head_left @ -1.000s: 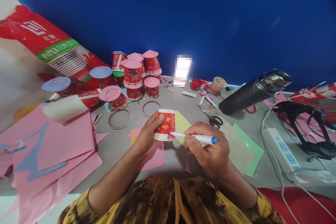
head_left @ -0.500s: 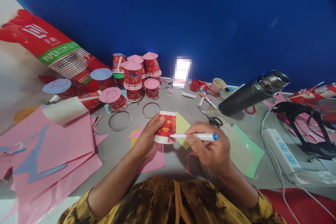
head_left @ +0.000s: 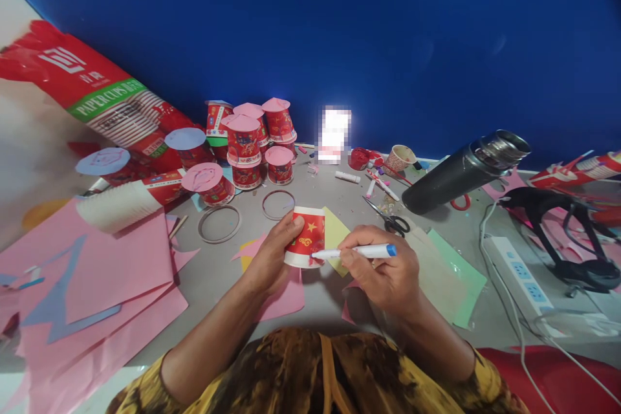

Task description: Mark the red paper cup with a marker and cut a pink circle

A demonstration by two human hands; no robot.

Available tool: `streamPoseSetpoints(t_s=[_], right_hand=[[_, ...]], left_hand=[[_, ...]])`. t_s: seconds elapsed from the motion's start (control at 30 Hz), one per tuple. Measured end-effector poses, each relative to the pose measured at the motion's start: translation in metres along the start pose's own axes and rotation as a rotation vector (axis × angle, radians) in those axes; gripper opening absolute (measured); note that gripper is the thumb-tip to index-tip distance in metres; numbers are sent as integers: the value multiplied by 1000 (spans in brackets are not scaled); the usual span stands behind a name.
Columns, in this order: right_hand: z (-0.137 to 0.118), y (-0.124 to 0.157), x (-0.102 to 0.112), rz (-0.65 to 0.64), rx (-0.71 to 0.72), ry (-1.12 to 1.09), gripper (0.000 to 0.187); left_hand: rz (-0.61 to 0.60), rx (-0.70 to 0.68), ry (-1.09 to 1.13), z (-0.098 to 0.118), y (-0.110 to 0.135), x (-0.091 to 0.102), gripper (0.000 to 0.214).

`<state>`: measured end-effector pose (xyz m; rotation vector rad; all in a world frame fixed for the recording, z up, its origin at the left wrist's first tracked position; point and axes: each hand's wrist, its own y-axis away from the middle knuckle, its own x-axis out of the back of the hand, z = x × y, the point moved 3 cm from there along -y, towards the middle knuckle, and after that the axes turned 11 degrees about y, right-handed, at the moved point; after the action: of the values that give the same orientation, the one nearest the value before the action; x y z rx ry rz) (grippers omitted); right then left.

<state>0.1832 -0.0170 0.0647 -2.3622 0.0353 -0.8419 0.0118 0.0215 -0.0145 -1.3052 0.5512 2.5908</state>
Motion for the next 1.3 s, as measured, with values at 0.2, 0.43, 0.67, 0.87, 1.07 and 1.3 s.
streamPoseSetpoints(t_s=[0.2, 0.43, 0.67, 0.87, 1.07, 1.3], right_hand=[[3, 2, 1, 68, -43, 46, 14], [3, 2, 0, 64, -13, 64, 16], [0, 2, 2, 101, 2, 22, 11], [-2, 2, -2, 94, 34, 22, 12], [1, 4, -1, 157, 33, 31, 11], [-1, 3, -1, 163, 56, 36, 12]], left_hand=[[4, -6, -15, 0, 0, 2, 39], [4, -1, -32, 0, 0, 3, 40], [36, 9, -26, -1, 0, 5, 45], [23, 2, -28, -1, 0, 4, 45], [44, 12, -14, -1, -1, 5, 48], [26, 18, 8, -2, 0, 5, 46]])
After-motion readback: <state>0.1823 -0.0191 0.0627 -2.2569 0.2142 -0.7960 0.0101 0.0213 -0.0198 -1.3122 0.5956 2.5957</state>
